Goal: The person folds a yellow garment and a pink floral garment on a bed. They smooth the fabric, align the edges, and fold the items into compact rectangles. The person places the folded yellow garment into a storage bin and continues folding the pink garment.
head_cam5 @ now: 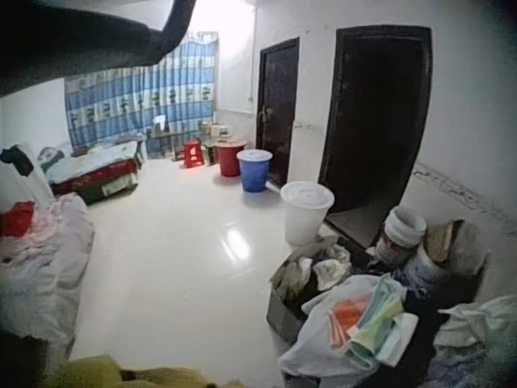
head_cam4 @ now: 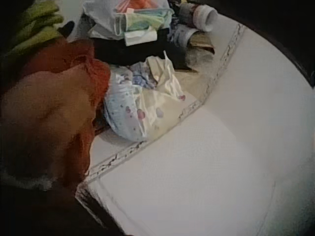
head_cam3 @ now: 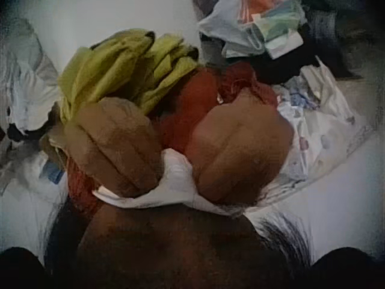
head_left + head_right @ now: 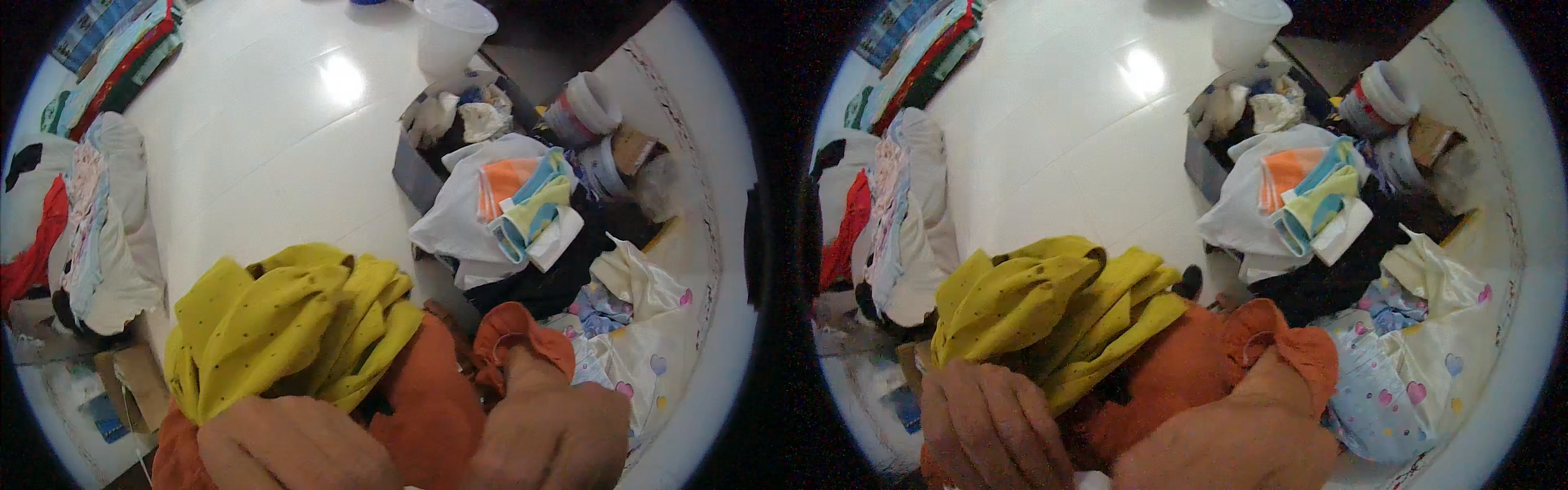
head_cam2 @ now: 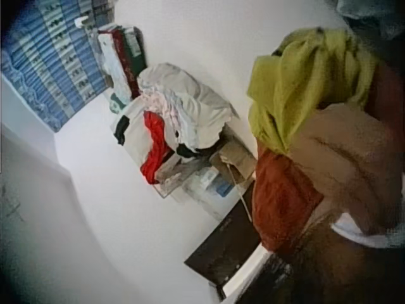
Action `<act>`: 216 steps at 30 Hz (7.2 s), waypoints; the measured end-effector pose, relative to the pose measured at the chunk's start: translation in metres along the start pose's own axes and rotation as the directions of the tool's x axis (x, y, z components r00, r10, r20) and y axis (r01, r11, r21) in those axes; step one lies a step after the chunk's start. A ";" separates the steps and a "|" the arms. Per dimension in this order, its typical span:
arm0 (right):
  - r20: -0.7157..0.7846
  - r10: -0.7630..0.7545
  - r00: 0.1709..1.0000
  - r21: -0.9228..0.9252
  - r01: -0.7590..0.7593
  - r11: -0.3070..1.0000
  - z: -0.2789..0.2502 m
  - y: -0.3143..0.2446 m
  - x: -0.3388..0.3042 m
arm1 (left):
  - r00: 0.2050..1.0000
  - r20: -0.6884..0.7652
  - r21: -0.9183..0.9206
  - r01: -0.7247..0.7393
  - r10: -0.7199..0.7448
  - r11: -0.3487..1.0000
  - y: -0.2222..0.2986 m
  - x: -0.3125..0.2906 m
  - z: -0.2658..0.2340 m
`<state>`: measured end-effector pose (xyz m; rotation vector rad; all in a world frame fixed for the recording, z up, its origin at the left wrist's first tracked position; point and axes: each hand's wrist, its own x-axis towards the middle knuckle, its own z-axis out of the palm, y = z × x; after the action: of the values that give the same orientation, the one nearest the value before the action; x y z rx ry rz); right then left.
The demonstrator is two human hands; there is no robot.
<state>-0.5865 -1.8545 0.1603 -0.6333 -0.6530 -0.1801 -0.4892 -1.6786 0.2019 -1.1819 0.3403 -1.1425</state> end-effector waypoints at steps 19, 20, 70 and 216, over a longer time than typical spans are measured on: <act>0.252 -0.388 0.887 -0.063 0.415 0.908 -0.026 0.047 0.065 | 0.901 0.114 0.766 -0.347 -0.418 -0.540 0.058 0.023 0.028; 0.285 -0.389 0.876 -0.067 0.423 0.904 -0.030 0.046 0.068 | 0.896 0.083 0.764 -0.338 -0.436 -0.549 0.059 0.023 0.029; 0.231 -0.294 0.928 -0.136 0.330 0.934 -0.065 0.050 0.079 | 0.848 0.399 0.623 -0.530 -0.349 -0.575 0.089 0.037 0.006; 0.950 0.045 0.310 0.295 -0.933 0.207 0.126 0.547 0.304 | 0.172 0.937 -0.305 -0.024 -0.304 -0.952 0.064 -0.298 0.295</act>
<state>-0.2217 -1.3310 0.1568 0.2135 -1.2077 1.3381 -0.3712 -1.2725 0.1690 -3.6933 0.8576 -2.5771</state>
